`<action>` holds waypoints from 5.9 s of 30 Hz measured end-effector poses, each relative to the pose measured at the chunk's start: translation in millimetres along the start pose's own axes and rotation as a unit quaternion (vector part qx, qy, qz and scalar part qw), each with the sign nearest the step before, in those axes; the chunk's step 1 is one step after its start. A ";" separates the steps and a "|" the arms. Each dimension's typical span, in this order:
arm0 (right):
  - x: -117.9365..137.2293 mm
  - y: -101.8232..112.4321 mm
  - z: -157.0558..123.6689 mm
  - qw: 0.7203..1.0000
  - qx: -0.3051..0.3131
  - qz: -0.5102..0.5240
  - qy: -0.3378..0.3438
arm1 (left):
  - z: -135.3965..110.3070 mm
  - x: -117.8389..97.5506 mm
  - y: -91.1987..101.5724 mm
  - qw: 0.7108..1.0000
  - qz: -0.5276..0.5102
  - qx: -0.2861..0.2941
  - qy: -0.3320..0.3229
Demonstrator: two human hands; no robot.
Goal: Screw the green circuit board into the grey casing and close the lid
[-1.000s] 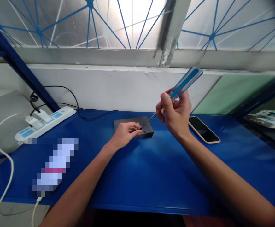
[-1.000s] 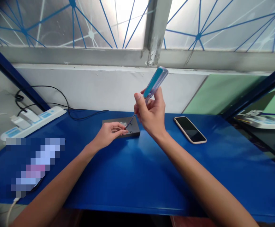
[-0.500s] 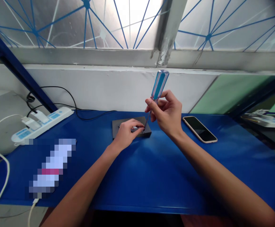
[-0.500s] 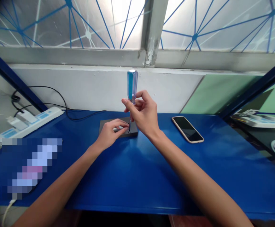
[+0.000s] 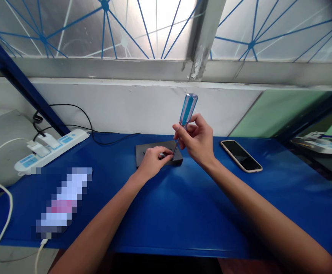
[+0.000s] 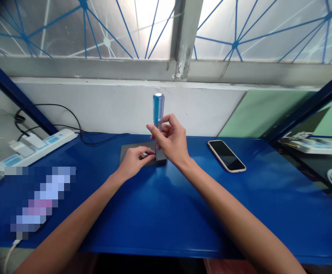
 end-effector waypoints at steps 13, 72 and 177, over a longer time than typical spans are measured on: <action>4.0 6.1 4.3 0.996 0.063 0.017 -0.057 | 15.5 4.7 0.7 0.977 -0.187 0.098 -0.020; -7.6 13.6 -13.5 0.976 0.085 -0.189 -0.065 | 10.0 4.3 -6.1 0.988 -0.144 -0.005 -0.052; -1.5 22.0 2.4 0.978 0.139 -0.134 -0.075 | 9.4 -5.9 -12.9 0.996 -0.063 -0.048 -0.050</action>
Point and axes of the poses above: each hand's wrist, its own z-axis towards the middle knuckle, its own y-axis out of the back of the hand, x = y × z, the point moved 1 cm from there along z, towards the middle knuckle, and after that the axes turned 4 degrees about -y, right-handed, at the moved point
